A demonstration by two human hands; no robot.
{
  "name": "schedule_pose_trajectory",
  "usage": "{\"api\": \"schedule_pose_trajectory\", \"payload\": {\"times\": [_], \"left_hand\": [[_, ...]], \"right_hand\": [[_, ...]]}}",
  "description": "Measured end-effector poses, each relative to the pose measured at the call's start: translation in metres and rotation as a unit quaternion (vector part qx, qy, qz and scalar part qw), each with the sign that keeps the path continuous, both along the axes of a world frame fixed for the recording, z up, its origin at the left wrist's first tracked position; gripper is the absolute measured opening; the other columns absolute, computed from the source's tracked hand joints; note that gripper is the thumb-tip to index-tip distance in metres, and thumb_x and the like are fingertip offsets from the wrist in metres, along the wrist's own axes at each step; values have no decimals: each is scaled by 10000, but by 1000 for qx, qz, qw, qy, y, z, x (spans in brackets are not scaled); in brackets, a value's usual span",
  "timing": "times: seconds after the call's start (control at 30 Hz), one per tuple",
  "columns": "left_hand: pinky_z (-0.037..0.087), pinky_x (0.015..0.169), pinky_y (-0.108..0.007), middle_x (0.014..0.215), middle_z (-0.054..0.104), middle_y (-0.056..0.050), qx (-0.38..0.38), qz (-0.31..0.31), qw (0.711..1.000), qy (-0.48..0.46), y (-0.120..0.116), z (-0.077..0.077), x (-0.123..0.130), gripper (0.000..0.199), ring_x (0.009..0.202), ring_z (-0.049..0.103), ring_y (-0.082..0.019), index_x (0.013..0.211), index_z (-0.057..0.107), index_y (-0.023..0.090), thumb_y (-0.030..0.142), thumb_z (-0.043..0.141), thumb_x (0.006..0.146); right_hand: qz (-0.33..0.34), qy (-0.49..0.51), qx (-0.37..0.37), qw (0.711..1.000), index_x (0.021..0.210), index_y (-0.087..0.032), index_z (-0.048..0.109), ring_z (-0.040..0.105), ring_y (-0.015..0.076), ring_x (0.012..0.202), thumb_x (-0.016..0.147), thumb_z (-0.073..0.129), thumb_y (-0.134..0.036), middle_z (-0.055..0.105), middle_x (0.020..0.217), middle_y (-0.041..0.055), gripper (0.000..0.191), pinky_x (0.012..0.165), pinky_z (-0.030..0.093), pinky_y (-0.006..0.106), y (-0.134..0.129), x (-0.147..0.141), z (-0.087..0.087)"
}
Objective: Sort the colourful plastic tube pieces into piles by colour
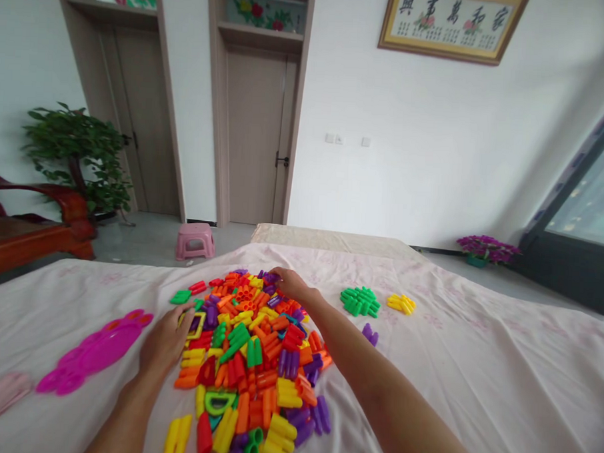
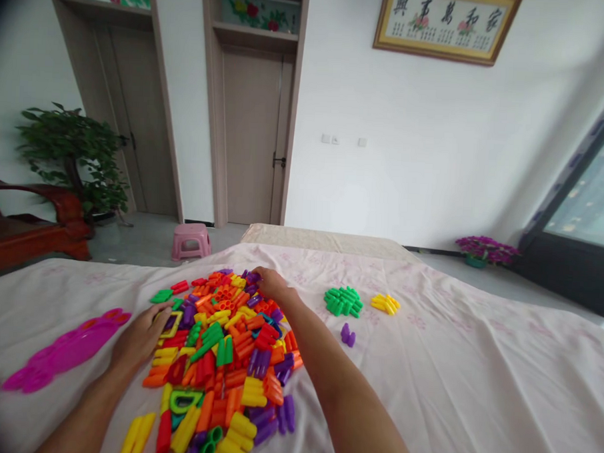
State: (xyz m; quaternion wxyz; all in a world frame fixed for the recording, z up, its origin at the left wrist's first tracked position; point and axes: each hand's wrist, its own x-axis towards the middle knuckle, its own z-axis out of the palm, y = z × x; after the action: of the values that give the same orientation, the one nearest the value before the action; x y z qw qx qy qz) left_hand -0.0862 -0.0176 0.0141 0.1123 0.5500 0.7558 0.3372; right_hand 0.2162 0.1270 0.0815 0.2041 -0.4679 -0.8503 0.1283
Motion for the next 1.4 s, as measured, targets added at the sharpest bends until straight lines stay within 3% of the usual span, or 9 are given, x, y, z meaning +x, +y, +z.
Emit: {"api": "schedule_pose_trajectory", "payload": {"times": [0.1, 0.2, 0.33, 0.47, 0.6, 0.8, 1.0, 1.2, 1.4], "left_hand": [[471, 811, -299, 1245, 694, -115, 8, -1, 1000, -2, -1, 1, 1, 531, 1076, 659, -258, 1260, 646, 207, 510, 321, 970], [469, 823, -306, 1254, 687, -118, 14, -7, 1000, -7, 0, -1, 0, 524, 1087, 654, -265, 1258, 644, 206, 507, 328, 969], [471, 815, -344, 1222, 696, -125, -5, 5, 1000, -3, 2, -4, -4, 546, 1070, 655, -299, 1276, 644, 216, 535, 335, 959], [474, 828, -375, 1221, 695, -134, -17, 9, 1000, 6, 6, -6, -7, 571, 1059, 655, -316, 1285, 644, 215, 556, 317, 964], [482, 799, -381, 1202, 700, -132, -25, 6, 1000, 18, 6, -6, -8, 580, 1014, 664, -317, 1314, 629, 211, 551, 305, 973], [487, 787, -358, 1202, 700, -104, -31, 7, 999, 16, 6, -5, -8, 555, 1006, 665, -305, 1320, 622, 225, 540, 330, 968], [487, 804, -341, 1228, 696, -110, -27, 14, 1000, 9, 6, -6, -8, 546, 1041, 657, -294, 1278, 643, 234, 550, 334, 958], [472, 824, -331, 1253, 686, -104, -21, 9, 1000, 4, 8, -7, -9, 544, 1066, 647, -280, 1271, 644, 231, 547, 322, 966], [463, 785, -331, 1222, 685, -126, -37, 5, 999, 13, 3, -1, -6, 593, 1019, 646, -280, 1339, 606, 215, 560, 279, 983]], "right_hand": [[0, 6, 12, 1000, 1165, -233, 689, 639, 211, 1115, 878, 563, -152, 717, 1183, 37, 324, 958, 470, 289, -4, 5, 1], [-19, 49, 41, 998, 1141, -215, 701, 653, 209, 1083, 891, 556, -173, 723, 1151, 55, 292, 945, 482, 293, -16, 32, 5], [-86, 111, 44, 989, 990, -213, 748, 682, 211, 1035, 820, 583, -116, 748, 1070, 49, 256, 929, 515, 318, -45, 102, 12], [-177, 234, -48, 955, 954, -179, 743, 727, 210, 891, 791, 594, -169, 765, 960, 60, 221, 814, 578, 328, -81, 177, 13], [-241, 277, -35, 930, 977, -158, 733, 722, 207, 800, 803, 563, -234, 760, 860, 60, 254, 750, 583, 330, -105, 216, 6], [-199, 31, 36, 979, 1081, -224, 739, 665, 212, 1019, 835, 544, -145, 752, 1090, 45, 323, 904, 493, 324, -96, 193, 3], [-154, -235, 58, 958, 1178, -223, 706, 559, 277, 1150, 810, 634, -124, 732, 1134, 93, 388, 985, 385, 386, -71, 162, -3], [-117, -265, 64, 955, 1134, -200, 709, 581, 264, 1110, 866, 582, -149, 712, 1107, 115, 301, 932, 387, 347, -76, 160, -4], [-157, -192, 30, 968, 1139, -215, 710, 641, 197, 976, 859, 571, -230, 708, 1114, 81, 313, 767, 399, 245, -93, 182, 35]]}}
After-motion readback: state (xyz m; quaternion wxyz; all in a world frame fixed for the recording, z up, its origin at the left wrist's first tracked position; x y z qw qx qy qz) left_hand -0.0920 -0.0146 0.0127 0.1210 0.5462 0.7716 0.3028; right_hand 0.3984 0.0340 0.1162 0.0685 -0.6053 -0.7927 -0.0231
